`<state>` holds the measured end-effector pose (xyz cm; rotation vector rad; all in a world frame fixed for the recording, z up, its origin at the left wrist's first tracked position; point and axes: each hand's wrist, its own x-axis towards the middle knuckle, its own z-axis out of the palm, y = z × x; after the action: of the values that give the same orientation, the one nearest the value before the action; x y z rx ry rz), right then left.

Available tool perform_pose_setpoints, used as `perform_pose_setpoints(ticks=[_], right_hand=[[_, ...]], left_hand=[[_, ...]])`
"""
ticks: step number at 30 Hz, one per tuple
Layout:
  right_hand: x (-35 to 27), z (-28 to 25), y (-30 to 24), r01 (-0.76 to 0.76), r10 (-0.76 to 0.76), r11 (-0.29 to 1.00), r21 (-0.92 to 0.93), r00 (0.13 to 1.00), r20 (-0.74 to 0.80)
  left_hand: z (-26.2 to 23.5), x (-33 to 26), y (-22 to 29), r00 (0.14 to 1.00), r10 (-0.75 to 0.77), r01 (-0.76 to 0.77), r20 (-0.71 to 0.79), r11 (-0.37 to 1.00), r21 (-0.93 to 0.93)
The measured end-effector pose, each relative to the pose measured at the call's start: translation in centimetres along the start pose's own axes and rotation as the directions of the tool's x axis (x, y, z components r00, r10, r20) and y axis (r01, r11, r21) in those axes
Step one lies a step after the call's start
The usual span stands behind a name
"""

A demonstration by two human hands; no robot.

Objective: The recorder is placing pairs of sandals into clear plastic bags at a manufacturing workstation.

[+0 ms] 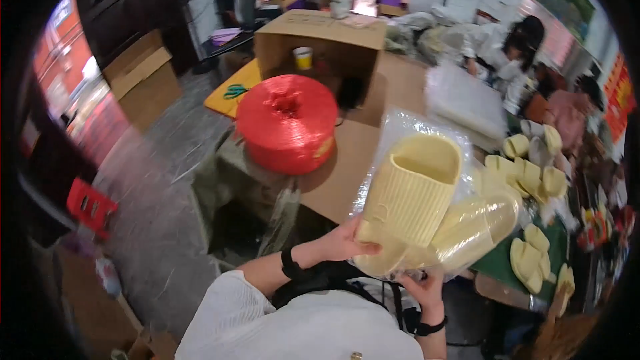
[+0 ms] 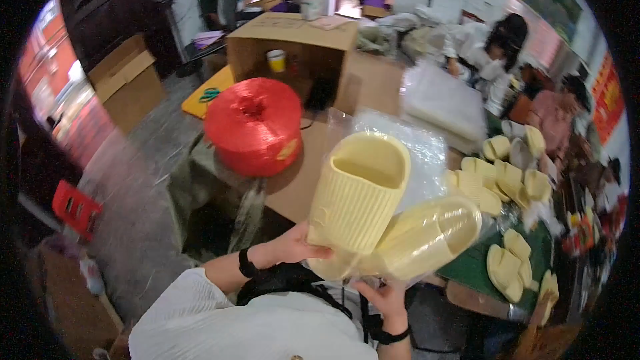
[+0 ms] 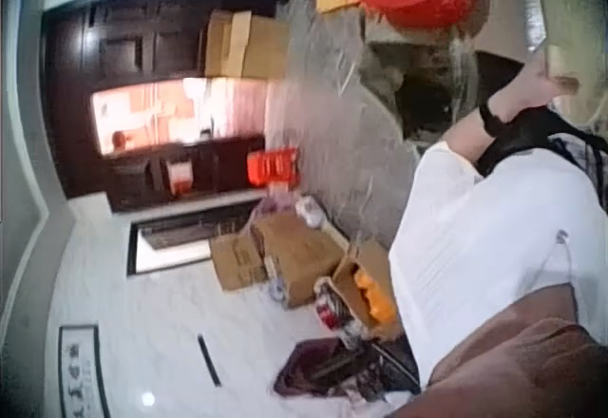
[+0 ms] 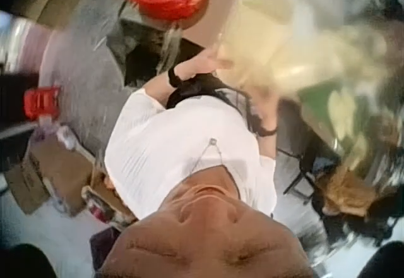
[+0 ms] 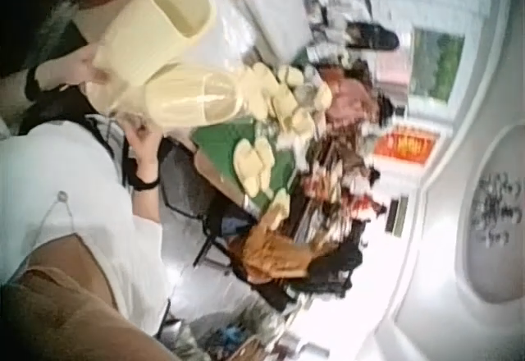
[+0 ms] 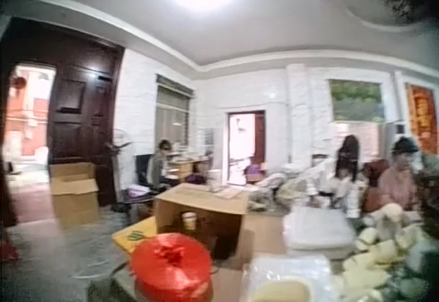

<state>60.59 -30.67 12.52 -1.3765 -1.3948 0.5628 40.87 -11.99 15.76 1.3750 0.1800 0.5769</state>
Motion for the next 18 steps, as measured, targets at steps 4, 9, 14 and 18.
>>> perform_pose_setpoints(ticks=[4,9,14,18], right_hand=[[1.6,-0.9,-0.7,-0.145,0.106,0.97,-0.197,0.975,-0.195],[1.7,-2.9,3.6,-0.159,0.013,0.934,-0.318,0.909,-0.416],[0.6,-2.3,6.8,-0.235,0.179,0.967,-0.104,0.906,-0.383],[1.0,-1.4,6.0,-0.19,0.089,0.963,-0.19,0.893,-0.442]], left_hand=[[-9.9,-6.7,2.6,0.988,0.11,-0.062,-0.111,0.928,0.367],[-21.7,-20.8,10.4,0.837,-0.278,0.334,-0.471,0.942,0.038],[-26.4,-32.5,7.3,0.63,-0.444,0.429,-0.637,0.883,-0.191],[-24.1,-29.9,3.1,0.373,-0.617,0.582,-0.693,0.737,-0.343]])
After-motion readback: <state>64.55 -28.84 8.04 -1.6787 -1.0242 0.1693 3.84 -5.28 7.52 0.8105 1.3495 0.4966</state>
